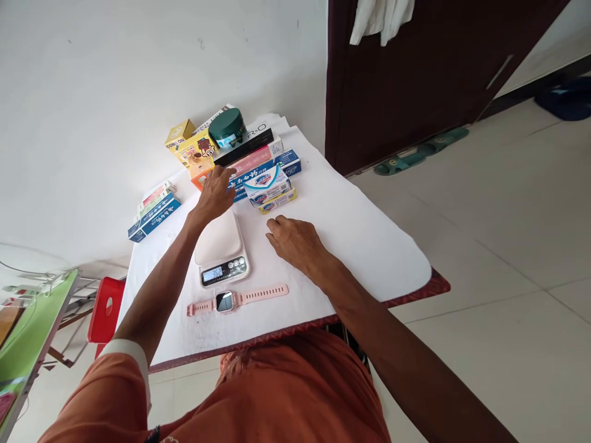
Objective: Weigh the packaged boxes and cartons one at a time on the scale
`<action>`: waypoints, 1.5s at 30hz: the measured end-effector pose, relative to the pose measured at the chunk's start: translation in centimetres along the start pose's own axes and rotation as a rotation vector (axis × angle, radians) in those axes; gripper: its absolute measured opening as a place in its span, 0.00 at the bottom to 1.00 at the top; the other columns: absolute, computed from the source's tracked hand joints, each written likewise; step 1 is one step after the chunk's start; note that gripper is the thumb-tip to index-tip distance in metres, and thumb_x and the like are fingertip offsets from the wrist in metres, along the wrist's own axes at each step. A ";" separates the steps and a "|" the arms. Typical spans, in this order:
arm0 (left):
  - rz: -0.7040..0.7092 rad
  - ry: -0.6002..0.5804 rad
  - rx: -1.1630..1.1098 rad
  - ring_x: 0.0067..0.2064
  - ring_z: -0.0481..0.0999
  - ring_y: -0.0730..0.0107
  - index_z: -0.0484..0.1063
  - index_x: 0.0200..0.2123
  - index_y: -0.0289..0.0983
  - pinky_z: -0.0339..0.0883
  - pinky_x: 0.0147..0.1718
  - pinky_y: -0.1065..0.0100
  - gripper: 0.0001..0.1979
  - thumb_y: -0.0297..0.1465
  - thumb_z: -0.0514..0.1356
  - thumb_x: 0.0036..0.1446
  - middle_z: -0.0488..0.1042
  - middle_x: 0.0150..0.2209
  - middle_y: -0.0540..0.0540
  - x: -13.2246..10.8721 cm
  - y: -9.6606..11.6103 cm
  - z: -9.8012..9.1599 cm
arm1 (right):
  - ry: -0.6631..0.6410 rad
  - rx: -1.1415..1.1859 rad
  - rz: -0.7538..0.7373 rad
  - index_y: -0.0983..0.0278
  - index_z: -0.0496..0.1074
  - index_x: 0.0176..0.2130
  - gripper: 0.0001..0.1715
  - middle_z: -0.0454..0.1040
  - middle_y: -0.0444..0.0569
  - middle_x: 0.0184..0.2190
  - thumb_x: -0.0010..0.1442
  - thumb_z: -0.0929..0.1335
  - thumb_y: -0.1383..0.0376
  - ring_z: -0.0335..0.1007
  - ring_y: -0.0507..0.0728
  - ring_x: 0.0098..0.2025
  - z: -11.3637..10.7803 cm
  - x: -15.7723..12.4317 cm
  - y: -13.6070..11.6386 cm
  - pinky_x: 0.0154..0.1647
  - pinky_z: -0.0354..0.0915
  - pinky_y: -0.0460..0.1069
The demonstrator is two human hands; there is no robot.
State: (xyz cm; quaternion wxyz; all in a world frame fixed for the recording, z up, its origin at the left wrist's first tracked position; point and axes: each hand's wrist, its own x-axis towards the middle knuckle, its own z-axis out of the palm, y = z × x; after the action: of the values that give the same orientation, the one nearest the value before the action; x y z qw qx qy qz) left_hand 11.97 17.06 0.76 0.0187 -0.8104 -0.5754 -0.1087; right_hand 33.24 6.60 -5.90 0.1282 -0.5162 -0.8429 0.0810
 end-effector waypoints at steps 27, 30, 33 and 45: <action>-0.102 0.033 -0.304 0.52 0.78 0.54 0.73 0.57 0.41 0.73 0.52 0.53 0.26 0.40 0.73 0.57 0.76 0.51 0.42 -15.8 -2.3 -3.8 | -0.006 0.007 0.024 0.64 0.76 0.41 0.16 0.81 0.54 0.42 0.74 0.62 0.62 0.74 0.58 0.38 -0.1 -0.1 -0.4 0.31 0.48 0.50; -0.133 0.020 -0.306 0.54 0.77 0.52 0.73 0.58 0.40 0.71 0.54 0.50 0.27 0.38 0.73 0.58 0.75 0.53 0.40 -16.8 -2.8 -2.8 | -0.059 0.005 0.019 0.64 0.75 0.40 0.15 0.81 0.52 0.42 0.74 0.62 0.62 0.74 0.58 0.38 -0.8 0.2 -1.1 0.31 0.49 0.51; -0.127 0.029 -0.308 0.56 0.75 0.50 0.72 0.60 0.41 0.69 0.56 0.47 0.27 0.40 0.71 0.60 0.75 0.54 0.40 -16.9 -3.1 -2.3 | -0.108 -0.003 -0.010 0.64 0.75 0.43 0.16 0.81 0.53 0.43 0.75 0.59 0.64 0.75 0.59 0.39 -1.6 1.0 -1.9 0.32 0.49 0.51; -0.158 0.461 -0.450 0.56 0.78 0.56 0.75 0.56 0.40 0.71 0.56 0.53 0.21 0.48 0.58 0.72 0.79 0.52 0.40 -18.2 -3.0 -1.2 | -0.050 -0.005 -0.084 0.68 0.75 0.48 0.17 0.81 0.55 0.44 0.69 0.59 0.72 0.74 0.58 0.38 1.1 2.3 -2.5 0.30 0.47 0.51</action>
State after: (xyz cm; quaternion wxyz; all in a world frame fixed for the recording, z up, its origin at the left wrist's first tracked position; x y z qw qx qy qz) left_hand 3.28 0.98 -1.96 -0.0397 -0.7013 -0.5785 -0.4148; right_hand 29.77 7.52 -6.02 0.1090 -0.4786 -0.8669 0.0865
